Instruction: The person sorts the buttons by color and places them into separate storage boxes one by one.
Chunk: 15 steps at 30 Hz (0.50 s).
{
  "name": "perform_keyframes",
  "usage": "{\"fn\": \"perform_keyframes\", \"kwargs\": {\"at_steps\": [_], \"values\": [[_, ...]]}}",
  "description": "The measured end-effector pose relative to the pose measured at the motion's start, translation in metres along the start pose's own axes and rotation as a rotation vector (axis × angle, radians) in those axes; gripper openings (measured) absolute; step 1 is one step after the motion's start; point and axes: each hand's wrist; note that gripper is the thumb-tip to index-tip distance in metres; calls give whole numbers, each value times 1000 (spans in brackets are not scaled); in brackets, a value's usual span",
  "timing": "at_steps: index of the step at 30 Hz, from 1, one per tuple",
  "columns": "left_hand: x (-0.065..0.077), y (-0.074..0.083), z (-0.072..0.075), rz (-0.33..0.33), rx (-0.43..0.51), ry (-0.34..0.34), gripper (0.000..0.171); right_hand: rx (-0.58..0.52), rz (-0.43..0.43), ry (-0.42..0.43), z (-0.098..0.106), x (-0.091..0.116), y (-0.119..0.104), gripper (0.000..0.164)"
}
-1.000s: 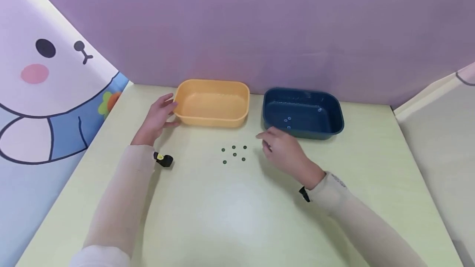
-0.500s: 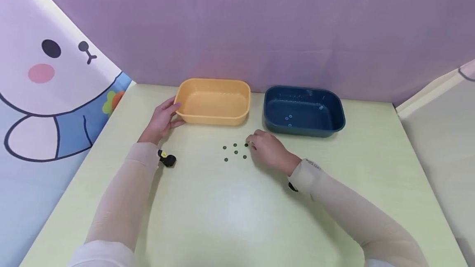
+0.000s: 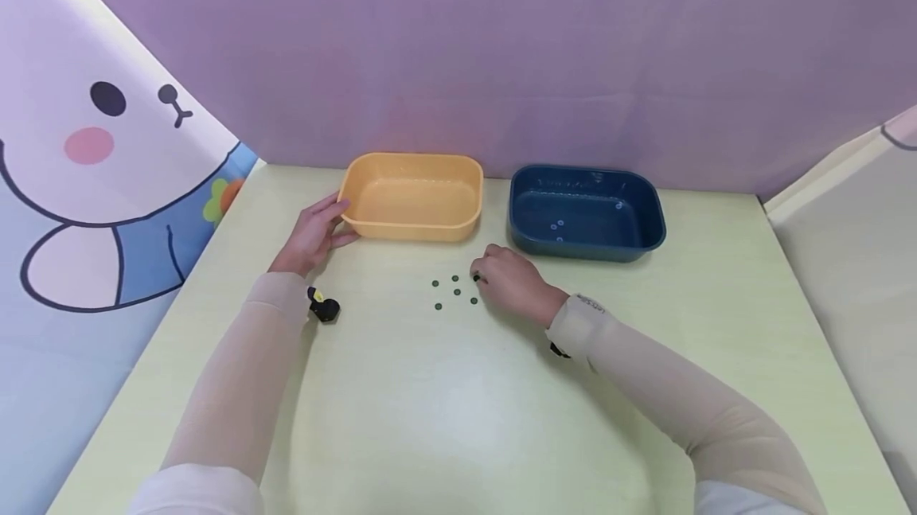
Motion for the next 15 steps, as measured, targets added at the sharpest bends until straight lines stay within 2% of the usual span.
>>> {"fn": "perform_keyframes", "kwargs": {"at_steps": [10, 15], "values": [[2, -4, -2, 24, 65, 66, 44, 34, 22, -43, -3, -6, 2, 18], [5, -4, -5, 6, 67, 92, 46, 56, 11, -68, -1, -10, 2, 15]]}}
Point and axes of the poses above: each hand's wrist, its own x-axis away from the middle knuckle, its own z-axis out of the back of the hand, y = z × x, and after that the axes turned 5 degrees about y, right-handed
